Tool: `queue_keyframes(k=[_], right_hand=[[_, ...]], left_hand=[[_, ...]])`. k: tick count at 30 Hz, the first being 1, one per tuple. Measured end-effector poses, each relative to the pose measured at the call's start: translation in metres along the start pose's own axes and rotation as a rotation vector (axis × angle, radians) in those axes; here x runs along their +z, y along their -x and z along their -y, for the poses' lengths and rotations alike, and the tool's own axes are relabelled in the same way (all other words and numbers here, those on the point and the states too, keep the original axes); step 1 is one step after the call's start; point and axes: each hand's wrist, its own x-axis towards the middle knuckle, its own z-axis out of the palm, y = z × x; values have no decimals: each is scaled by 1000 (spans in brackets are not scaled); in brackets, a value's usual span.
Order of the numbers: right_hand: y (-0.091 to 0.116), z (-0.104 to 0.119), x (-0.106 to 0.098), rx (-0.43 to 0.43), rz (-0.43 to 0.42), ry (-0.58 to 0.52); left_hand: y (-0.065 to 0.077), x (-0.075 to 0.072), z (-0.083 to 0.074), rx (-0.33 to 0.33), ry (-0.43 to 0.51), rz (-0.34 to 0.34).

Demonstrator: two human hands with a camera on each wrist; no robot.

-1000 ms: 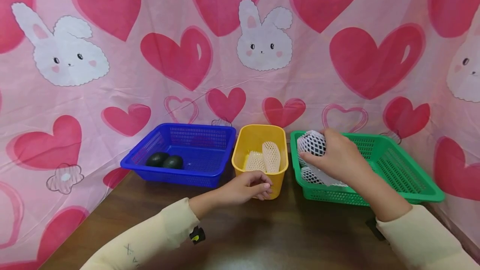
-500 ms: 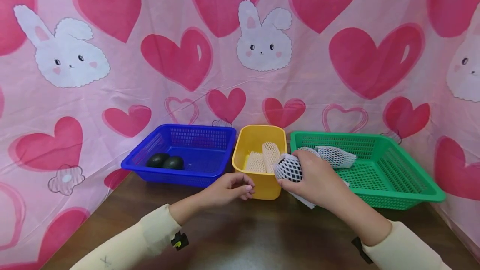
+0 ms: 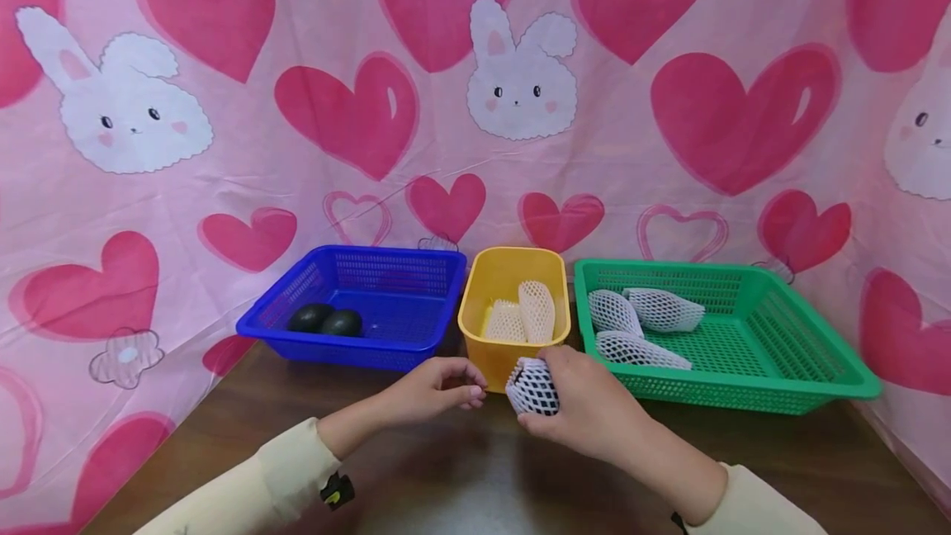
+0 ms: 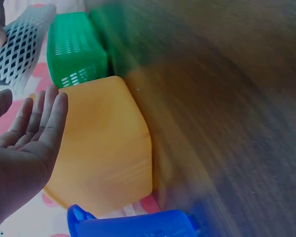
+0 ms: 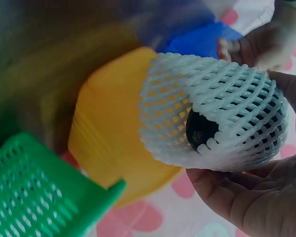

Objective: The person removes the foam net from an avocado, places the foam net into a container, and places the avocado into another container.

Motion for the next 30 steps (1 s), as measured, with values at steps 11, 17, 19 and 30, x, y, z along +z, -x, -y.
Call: queue_keyframes(k=[11, 17, 19, 30], right_hand=[[-7, 5, 37, -84, 127, 5], [-10, 7, 52, -121, 157, 35], [-11, 7, 57, -114, 181, 31], [-12, 6, 76, -165, 216, 68]], left_hand=[[7, -8, 11, 21, -219, -8], [9, -9, 16, 19, -234, -11], [10, -8, 17, 14, -228, -10], [12, -2, 26, -19, -216, 7]])
